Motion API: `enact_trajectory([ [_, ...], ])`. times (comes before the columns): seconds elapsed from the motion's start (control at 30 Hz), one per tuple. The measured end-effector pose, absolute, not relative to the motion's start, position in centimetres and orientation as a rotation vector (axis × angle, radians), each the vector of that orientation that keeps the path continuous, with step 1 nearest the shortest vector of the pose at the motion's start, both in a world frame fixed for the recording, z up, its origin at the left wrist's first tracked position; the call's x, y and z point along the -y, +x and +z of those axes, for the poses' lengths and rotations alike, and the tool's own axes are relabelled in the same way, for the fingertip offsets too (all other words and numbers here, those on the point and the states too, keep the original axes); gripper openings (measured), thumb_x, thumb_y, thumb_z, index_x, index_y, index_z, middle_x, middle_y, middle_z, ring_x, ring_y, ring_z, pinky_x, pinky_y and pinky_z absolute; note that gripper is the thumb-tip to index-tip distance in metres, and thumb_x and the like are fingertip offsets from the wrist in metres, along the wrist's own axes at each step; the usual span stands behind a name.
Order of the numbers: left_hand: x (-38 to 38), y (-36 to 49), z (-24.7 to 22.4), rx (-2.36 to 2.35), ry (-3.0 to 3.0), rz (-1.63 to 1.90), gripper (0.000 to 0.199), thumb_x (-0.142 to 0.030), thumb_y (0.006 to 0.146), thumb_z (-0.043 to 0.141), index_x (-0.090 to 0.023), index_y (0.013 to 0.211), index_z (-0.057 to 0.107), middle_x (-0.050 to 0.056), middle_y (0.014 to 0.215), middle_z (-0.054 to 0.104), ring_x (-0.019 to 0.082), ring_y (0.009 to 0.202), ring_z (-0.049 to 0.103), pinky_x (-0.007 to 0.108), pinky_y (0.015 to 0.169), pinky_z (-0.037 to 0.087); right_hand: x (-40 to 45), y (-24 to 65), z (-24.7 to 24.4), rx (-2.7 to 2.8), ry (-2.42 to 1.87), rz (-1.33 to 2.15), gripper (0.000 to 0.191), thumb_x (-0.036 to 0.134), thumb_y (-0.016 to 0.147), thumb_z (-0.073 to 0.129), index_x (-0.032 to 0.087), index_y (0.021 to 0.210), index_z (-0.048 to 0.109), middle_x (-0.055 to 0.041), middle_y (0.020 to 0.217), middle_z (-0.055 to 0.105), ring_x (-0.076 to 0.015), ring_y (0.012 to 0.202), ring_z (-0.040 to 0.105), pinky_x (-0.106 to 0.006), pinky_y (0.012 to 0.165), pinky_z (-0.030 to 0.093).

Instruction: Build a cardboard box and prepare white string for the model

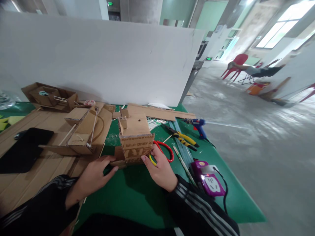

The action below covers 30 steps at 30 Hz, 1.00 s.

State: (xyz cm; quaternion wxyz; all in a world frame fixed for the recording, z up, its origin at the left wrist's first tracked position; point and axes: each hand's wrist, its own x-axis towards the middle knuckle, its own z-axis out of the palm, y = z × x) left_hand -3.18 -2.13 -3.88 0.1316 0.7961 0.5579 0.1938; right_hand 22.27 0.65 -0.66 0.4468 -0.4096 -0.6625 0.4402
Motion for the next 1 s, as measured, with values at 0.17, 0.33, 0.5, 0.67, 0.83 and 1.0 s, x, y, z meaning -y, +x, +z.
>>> enact_trajectory([
  [0.17, 2.1, -3.1, -3.9, -1.604, 2.317, 0.583, 0.021, -0.032, 0.092, 0.058, -0.020, 0.108, 0.064, 0.008, 0.105, 0.076, 0.025, 0.099, 0.072, 0.037, 0.086, 0.057, -0.6, 22.3, -0.7, 1.631, -1.014, 1.102, 0.024, 0.032, 0.094, 0.060, 0.024, 0.115, 0.055, -0.0089, 0.120, 0.067, -0.0248, 0.111, 0.064, -0.040, 0.098, 0.052],
  [0.33, 2.1, -3.0, -4.2, -1.616, 2.333, 0.599, 0.022, -0.032, 0.093, 0.056, -0.021, 0.112, 0.063, 0.007, 0.107, 0.076, 0.023, 0.097, 0.072, 0.034, 0.085, 0.057, -0.7, 22.3, -0.7, 1.623, -1.024, 1.097, 0.027, 0.034, 0.093, 0.061, 0.024, 0.117, 0.055, -0.0090, 0.119, 0.067, -0.0249, 0.111, 0.064, -0.040, 0.098, 0.052],
  [0.5, 2.2, -2.8, -4.6, -1.640, 2.355, 0.598, 0.025, -0.031, 0.092, 0.056, -0.022, 0.115, 0.063, 0.008, 0.108, 0.076, 0.025, 0.099, 0.072, 0.036, 0.086, 0.057, -0.7, 22.3, -0.7, 1.618, -1.014, 1.101, 0.025, 0.033, 0.093, 0.062, 0.023, 0.115, 0.057, -0.0087, 0.117, 0.068, -0.0253, 0.110, 0.065, -0.040, 0.098, 0.052],
  [0.67, 2.1, -2.7, -4.6, -1.632, 2.341, 0.617, 0.027, -0.029, 0.093, 0.054, -0.021, 0.117, 0.062, 0.010, 0.111, 0.075, 0.026, 0.100, 0.072, 0.038, 0.086, 0.057, -0.7, 22.3, -0.8, 1.631, -1.010, 1.091, 0.026, 0.032, 0.093, 0.061, 0.024, 0.117, 0.056, -0.0087, 0.118, 0.067, -0.0255, 0.110, 0.064, -0.041, 0.098, 0.051],
  [0.83, 2.0, -2.8, -4.2, -1.614, 2.256, 0.672, 0.028, -0.032, 0.092, 0.056, -0.021, 0.116, 0.064, 0.010, 0.114, 0.074, 0.028, 0.110, 0.068, 0.041, 0.095, 0.053, -0.7, 22.2, -0.7, 1.630, -1.012, 1.090, 0.024, 0.033, 0.094, 0.060, 0.024, 0.116, 0.055, -0.0083, 0.118, 0.067, -0.0252, 0.110, 0.064, -0.041, 0.099, 0.051],
  [1.0, 2.2, -3.0, -3.1, -1.598, 2.068, 0.750, 0.028, -0.031, 0.096, 0.049, -0.022, 0.120, 0.059, 0.008, 0.114, 0.075, 0.027, 0.104, 0.071, 0.038, 0.089, 0.055, -0.6, 22.3, -0.9, 1.620, -1.015, 1.091, 0.023, 0.032, 0.094, 0.061, 0.024, 0.115, 0.056, -0.0082, 0.117, 0.067, -0.0247, 0.110, 0.064, -0.040, 0.098, 0.052],
])
